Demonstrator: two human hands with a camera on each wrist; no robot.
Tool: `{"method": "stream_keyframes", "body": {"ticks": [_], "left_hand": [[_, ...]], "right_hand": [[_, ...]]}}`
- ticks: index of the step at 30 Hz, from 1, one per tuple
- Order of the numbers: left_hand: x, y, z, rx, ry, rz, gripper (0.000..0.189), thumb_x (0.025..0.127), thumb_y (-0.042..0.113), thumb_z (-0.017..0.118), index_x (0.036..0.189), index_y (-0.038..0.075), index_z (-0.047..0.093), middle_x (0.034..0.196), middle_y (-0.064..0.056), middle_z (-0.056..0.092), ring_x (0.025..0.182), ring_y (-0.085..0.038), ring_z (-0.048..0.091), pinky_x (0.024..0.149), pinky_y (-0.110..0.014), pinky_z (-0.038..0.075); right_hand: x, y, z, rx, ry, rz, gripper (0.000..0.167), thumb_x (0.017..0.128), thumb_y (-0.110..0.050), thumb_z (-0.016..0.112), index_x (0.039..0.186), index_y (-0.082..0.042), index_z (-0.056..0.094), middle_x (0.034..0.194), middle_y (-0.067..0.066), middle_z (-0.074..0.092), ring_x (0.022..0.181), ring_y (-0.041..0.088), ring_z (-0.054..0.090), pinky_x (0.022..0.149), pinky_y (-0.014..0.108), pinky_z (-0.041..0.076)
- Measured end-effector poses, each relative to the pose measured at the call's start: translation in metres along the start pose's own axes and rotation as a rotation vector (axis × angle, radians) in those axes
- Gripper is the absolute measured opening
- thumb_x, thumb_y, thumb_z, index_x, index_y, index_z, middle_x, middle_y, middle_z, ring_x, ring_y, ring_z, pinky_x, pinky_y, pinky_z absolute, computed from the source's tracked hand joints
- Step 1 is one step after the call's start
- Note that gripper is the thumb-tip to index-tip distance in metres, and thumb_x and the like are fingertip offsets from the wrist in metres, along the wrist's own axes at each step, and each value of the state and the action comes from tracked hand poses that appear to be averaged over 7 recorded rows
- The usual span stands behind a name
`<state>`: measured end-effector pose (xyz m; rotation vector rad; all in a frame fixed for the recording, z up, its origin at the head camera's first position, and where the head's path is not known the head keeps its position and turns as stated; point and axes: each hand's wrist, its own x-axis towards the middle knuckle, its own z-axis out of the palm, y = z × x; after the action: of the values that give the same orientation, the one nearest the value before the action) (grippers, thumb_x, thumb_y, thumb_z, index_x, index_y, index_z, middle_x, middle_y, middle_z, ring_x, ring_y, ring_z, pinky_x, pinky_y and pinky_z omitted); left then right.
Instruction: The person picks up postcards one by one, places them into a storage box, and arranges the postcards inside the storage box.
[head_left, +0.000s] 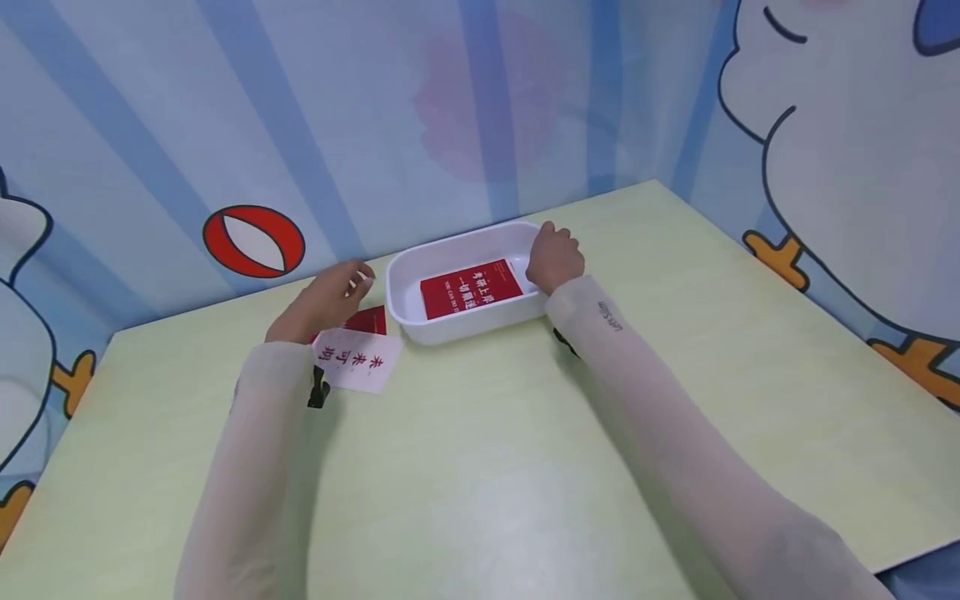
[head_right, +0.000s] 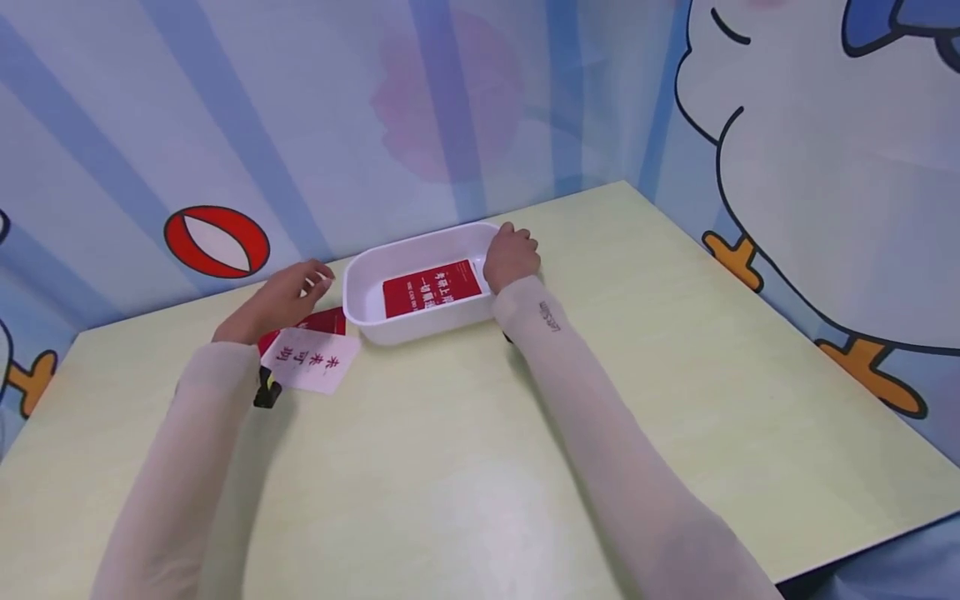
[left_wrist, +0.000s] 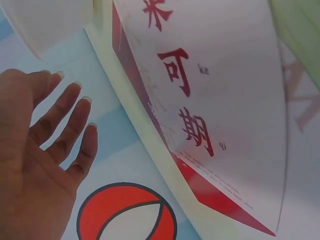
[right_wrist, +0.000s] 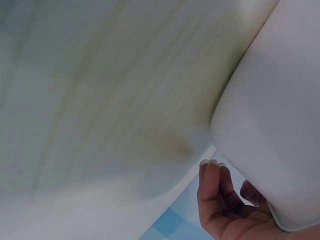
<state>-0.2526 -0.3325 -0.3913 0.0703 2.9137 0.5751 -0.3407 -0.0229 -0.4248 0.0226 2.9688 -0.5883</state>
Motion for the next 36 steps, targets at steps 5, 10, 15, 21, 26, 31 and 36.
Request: {"method": "stream_keyframes", "body": {"ticks": [5,10,15,21,26,31,36], "left_hand": [[0.0,-0.005,0.002,0.011,-0.024,0.004,0.039,0.103,0.028,0.05,0.137,0.009,0.049,0.133,-0.016,0.055,0.119,-0.034,0.054,0.095,-0.047,0.056],[-0.001,-0.007,0.003,0.014,-0.041,-0.004,0.039,0.102,0.031,0.053,0.135,0.01,0.051,0.132,-0.016,0.056,0.118,-0.033,0.055,0.094,-0.047,0.057],[-0.002,-0.01,0.007,0.012,-0.063,-0.013,0.038,0.101,0.031,0.055,0.134,0.012,0.052,0.132,-0.015,0.056,0.119,-0.032,0.053,0.097,-0.048,0.055],[0.0,-0.013,0.013,0.019,-0.1,0.006,0.039,0.1,0.033,0.058,0.132,0.012,0.053,0.13,-0.015,0.056,0.118,-0.031,0.052,0.096,-0.046,0.055],[-0.007,-0.02,0.013,0.01,-0.13,0.02,0.039,0.098,0.037,0.061,0.128,0.014,0.057,0.123,-0.012,0.059,0.111,-0.028,0.055,0.091,-0.04,0.055],[-0.015,-0.029,0.018,-0.027,-0.16,0.034,0.043,0.091,0.039,0.07,0.125,0.015,0.059,0.122,-0.011,0.062,0.109,-0.027,0.056,0.087,-0.035,0.056],[-0.016,-0.027,0.022,-0.025,-0.187,-0.01,0.061,0.081,0.045,0.079,0.13,0.017,0.055,0.131,-0.012,0.055,0.125,-0.032,0.043,0.092,-0.044,0.055]], "right_hand": [[-0.001,0.0,0.0,-0.003,0.0,0.004,0.054,0.095,-0.016,0.061,0.14,0.002,0.038,0.129,0.021,0.054,0.118,0.03,0.057,0.101,0.042,0.054],[-0.001,-0.001,-0.001,0.006,0.006,-0.006,0.054,0.095,-0.016,0.062,0.139,0.003,0.039,0.128,0.021,0.054,0.118,0.03,0.057,0.1,0.043,0.054],[-0.005,0.0,-0.004,0.005,0.008,-0.008,0.052,0.095,-0.015,0.061,0.138,0.004,0.039,0.128,0.022,0.054,0.117,0.03,0.057,0.1,0.043,0.054],[-0.007,0.004,-0.007,0.009,0.006,0.015,0.055,0.094,-0.014,0.062,0.14,0.003,0.038,0.129,0.022,0.054,0.118,0.031,0.057,0.101,0.043,0.054],[-0.007,0.001,-0.004,0.033,-0.005,0.008,0.055,0.094,-0.014,0.063,0.14,0.003,0.038,0.13,0.022,0.053,0.118,0.031,0.057,0.102,0.043,0.053],[-0.005,-0.005,-0.001,0.029,-0.002,-0.01,0.054,0.094,-0.014,0.063,0.139,0.003,0.039,0.128,0.022,0.054,0.117,0.03,0.057,0.1,0.042,0.054],[-0.004,-0.003,0.002,0.02,0.004,0.004,0.055,0.094,-0.015,0.064,0.14,0.003,0.039,0.129,0.022,0.054,0.118,0.03,0.057,0.102,0.042,0.053]]}}
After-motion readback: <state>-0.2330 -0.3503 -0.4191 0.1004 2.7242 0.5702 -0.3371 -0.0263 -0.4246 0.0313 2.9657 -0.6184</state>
